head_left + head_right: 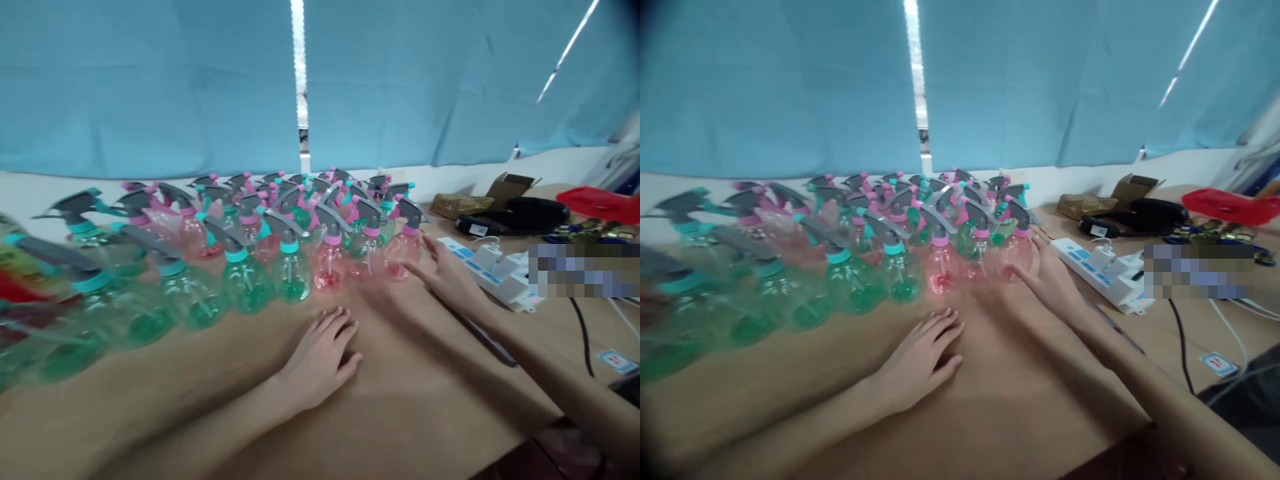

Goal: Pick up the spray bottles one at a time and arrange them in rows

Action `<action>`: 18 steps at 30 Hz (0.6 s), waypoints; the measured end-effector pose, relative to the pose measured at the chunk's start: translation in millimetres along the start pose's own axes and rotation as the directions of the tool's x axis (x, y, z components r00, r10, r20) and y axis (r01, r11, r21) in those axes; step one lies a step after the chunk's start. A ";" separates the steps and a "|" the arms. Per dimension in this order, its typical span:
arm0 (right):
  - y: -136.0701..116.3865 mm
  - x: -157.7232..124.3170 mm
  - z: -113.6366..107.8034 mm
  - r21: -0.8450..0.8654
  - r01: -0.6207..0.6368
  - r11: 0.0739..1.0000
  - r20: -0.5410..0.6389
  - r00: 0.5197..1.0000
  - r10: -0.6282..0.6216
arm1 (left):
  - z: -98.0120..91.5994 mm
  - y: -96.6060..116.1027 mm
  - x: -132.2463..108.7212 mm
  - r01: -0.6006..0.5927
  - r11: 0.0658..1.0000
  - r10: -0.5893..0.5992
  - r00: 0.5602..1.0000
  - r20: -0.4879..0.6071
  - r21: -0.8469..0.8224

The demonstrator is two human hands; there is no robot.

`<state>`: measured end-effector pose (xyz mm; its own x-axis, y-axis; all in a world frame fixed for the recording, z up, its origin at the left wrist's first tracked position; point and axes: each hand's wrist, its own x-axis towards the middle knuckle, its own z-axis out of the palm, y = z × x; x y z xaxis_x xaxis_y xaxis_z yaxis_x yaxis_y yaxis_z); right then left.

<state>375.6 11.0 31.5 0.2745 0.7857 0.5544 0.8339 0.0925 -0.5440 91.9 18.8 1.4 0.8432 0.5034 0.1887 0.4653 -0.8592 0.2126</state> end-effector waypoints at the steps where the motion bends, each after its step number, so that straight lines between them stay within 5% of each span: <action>1: -11.0 -13.8 3.2 0.003 0.005 1.000 -0.008 1.000 -0.005 | -4.1 -5.5 -14.8 0.011 1.000 -0.011 1.000 -0.011 0.006; 4: -56.4 -60.1 23.6 0.081 0.089 0.993 -0.017 0.996 -0.087 | -15.9 -21.9 -59.7 0.069 0.997 -0.067 0.997 -0.046 0.047; 6: -91.2 -87.3 44.8 0.144 0.187 0.972 0.115 0.972 -0.204 | -23.3 -31.3 -88.7 0.112 0.991 -0.108 0.992 -0.062 0.073; 9: -139.6 -110.8 81.6 0.239 0.318 0.918 0.365 0.846 -0.388 | -33.6 -43.1 -131.1 0.177 0.980 -0.168 0.981 -0.098 0.095; 12: -180.2 -116.1 118.3 0.311 0.381 0.871 0.453 0.746 -0.488 | -43.9 -54.5 -174.0 0.248 0.962 -0.232 0.963 -0.139 0.111; 18: -247.5 -119.9 175.9 0.381 0.464 0.800 0.502 0.622 -0.601 | -69.1 -78.8 -260.9 0.412 0.911 -0.387 0.881 -0.270 0.038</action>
<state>52.1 1.5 -11.1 -0.5703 0.7405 0.3555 0.6118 0.6718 -0.4177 -183.4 -38.5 1.7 0.4903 0.8011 0.3433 0.7809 -0.5787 0.2352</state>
